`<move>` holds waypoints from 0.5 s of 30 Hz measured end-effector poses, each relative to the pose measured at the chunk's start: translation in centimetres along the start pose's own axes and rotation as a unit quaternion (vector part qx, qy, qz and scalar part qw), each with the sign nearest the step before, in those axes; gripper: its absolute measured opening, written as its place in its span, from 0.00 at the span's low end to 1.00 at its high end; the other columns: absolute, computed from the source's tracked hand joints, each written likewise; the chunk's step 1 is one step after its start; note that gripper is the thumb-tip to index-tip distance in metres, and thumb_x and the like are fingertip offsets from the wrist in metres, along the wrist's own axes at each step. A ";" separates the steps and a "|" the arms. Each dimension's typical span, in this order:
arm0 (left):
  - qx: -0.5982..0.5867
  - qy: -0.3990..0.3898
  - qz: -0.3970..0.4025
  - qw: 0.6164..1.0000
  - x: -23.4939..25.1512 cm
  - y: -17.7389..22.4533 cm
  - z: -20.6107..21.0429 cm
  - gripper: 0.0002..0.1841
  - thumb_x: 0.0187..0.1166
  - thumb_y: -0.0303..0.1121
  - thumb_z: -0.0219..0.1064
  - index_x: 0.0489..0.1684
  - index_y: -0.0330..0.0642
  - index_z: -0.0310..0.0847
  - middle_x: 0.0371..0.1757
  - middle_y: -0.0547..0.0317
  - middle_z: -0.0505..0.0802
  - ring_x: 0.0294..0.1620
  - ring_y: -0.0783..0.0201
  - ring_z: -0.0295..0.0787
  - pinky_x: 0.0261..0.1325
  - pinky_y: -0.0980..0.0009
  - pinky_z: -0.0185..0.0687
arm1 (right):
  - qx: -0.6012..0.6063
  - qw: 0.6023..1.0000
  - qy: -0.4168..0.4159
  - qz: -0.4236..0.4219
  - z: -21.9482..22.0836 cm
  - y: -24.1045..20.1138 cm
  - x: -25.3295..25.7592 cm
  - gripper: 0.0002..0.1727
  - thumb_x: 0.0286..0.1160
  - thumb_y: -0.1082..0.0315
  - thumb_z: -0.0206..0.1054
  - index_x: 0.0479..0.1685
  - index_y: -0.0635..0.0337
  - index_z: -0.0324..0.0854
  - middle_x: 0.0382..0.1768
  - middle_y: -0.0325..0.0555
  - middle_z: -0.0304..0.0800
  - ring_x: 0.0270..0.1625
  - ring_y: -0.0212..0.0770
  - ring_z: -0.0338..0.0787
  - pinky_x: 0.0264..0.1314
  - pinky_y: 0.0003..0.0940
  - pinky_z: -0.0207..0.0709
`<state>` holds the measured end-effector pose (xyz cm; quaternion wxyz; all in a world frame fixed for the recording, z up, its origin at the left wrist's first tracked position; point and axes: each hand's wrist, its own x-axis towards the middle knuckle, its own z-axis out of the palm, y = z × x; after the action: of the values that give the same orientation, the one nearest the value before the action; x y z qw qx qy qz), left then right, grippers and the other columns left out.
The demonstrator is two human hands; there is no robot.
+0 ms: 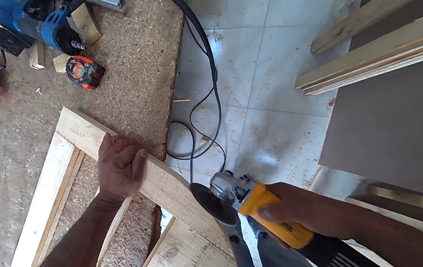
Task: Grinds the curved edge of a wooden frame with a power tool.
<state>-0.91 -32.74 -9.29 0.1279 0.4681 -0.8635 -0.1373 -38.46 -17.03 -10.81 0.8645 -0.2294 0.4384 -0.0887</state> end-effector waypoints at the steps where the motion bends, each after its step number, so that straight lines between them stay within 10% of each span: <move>1: -0.002 0.001 0.000 1.000 0.0 0.0 0.1 0.25 0.87 0.51 0.53 0.34 0.48 0.94 0.49 0.57 0.95 0.67 0.56 0.86 0.91 0.42 0.52 | -0.003 1.000 0.004 0.006 0.0 0.0 0.0 0.30 0.65 0.36 0.70 0.50 0.52 0.80 0.31 0.48 0.91 0.29 0.44 0.94 0.33 0.42 0.92; 15: 0.009 0.006 0.004 1.000 -0.1 0.1 0.0 0.26 0.88 0.52 0.52 0.32 0.47 0.94 0.49 0.57 0.96 0.68 0.55 0.86 0.91 0.43 0.52 | -0.016 0.999 -0.003 -0.028 0.9 -3.1 2.6 0.25 0.75 0.42 0.67 0.54 0.55 0.81 0.33 0.49 0.91 0.31 0.44 0.94 0.37 0.40 0.92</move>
<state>-0.98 -32.61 -9.29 0.1293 0.4669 -0.8656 -0.1265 -36.01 -20.43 -10.74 0.8594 -0.2557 0.4303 -0.1049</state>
